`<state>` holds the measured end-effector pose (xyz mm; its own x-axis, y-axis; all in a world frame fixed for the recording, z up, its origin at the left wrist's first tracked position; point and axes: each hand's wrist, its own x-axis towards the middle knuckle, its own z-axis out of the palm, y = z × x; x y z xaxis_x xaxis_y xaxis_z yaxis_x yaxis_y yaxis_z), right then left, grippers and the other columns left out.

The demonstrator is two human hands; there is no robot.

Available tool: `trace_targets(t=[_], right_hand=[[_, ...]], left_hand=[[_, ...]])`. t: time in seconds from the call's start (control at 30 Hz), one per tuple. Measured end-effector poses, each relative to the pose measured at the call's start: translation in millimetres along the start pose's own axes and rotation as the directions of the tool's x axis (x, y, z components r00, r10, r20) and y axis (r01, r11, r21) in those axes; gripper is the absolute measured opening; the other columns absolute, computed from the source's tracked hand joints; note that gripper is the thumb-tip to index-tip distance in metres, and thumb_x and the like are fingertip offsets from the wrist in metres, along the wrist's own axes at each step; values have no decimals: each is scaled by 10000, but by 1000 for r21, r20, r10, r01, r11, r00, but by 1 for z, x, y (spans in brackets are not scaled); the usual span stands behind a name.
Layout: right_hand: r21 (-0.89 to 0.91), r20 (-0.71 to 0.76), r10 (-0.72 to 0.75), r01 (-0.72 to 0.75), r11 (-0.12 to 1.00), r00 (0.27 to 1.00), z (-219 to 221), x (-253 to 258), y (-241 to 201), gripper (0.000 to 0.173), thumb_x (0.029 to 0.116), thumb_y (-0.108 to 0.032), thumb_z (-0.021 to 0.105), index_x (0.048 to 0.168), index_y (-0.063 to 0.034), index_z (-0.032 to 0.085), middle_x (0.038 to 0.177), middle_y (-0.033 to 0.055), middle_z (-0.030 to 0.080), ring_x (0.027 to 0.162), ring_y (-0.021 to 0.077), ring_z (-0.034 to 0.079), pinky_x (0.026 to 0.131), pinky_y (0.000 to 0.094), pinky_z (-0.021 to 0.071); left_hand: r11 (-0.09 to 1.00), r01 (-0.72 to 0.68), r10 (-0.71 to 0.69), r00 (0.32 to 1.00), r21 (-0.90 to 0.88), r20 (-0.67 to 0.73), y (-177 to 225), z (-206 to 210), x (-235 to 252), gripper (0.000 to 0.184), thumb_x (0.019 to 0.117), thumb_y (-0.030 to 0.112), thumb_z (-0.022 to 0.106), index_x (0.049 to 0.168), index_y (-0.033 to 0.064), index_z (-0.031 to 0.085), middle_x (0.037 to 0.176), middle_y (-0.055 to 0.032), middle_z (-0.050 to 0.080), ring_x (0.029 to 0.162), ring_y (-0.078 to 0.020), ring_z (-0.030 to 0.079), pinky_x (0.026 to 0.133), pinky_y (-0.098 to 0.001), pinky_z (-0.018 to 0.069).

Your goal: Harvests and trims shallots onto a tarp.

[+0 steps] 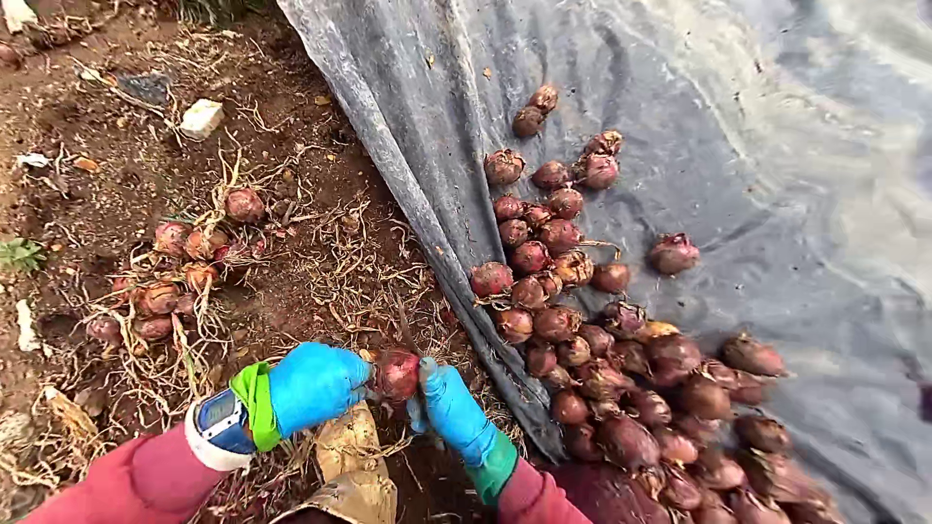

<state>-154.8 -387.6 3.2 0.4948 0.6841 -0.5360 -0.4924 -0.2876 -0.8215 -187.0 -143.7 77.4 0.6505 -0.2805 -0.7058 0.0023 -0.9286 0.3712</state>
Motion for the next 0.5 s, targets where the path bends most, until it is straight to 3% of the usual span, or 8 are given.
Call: trace_targets(t=[0.07,0.17,0.23,0.3,0.37,0.43,0.5], right_hand=[[-71,-2,22,-22,997,1000,-16,-18,-4,847,964,-798,278,878,-78,716,584,36,597,481,162,584,490,372,537],[27,-99,-4,7,1000,995,-30,-48,11,875,982,-777,236,952,-54,728,566,52,585,447,175,570,448,368,535],[-65,-98,20,-27,997,995,-44,-67,20,914,894,-884,229,896,-100,699,591,42,604,473,183,596,465,383,551],[-93,-151,-41,27,995,988,-49,-86,22,894,825,-937,260,829,-128,641,584,29,592,462,181,587,437,382,544],[-23,-330,-95,93,995,939,-50,-107,31,863,908,-862,206,885,-118,641,567,26,581,436,175,571,411,376,537],[174,-503,-98,211,962,859,-63,-108,39,810,988,-744,81,932,-126,601,538,16,558,411,167,552,394,370,519],[288,-614,-40,272,918,788,-78,-110,41,786,1003,-695,28,957,-146,589,534,12,578,410,174,566,396,380,529]], left_hand=[[992,29,-25,999,123,-35,-3,-18,0,228,1014,386,609,952,211,741,915,-20,740,864,-251,721,734,-535,569],[990,84,-63,983,116,-175,23,-38,7,312,1002,517,606,883,251,719,806,28,707,759,-194,694,667,-505,552],[992,-40,47,997,120,-54,82,-45,17,369,1004,552,574,936,217,713,840,-1,702,798,-220,696,695,-524,561],[966,-235,226,970,107,92,132,-36,31,337,1036,431,563,1000,131,712,901,-85,710,856,-307,704,702,-589,558],[946,-320,318,947,43,51,141,-26,45,275,1046,358,578,1054,121,718,968,-87,720,909,-299,708,734,-578,570],[976,-198,187,975,-86,-119,106,-33,54,286,1055,368,567,1114,139,727,1016,-67,738,965,-266,717,808,-568,584],[937,21,-126,950,-348,-284,49,-35,33,347,1057,424,554,1128,141,741,989,-72,743,958,-257,712,850,-566,564]])
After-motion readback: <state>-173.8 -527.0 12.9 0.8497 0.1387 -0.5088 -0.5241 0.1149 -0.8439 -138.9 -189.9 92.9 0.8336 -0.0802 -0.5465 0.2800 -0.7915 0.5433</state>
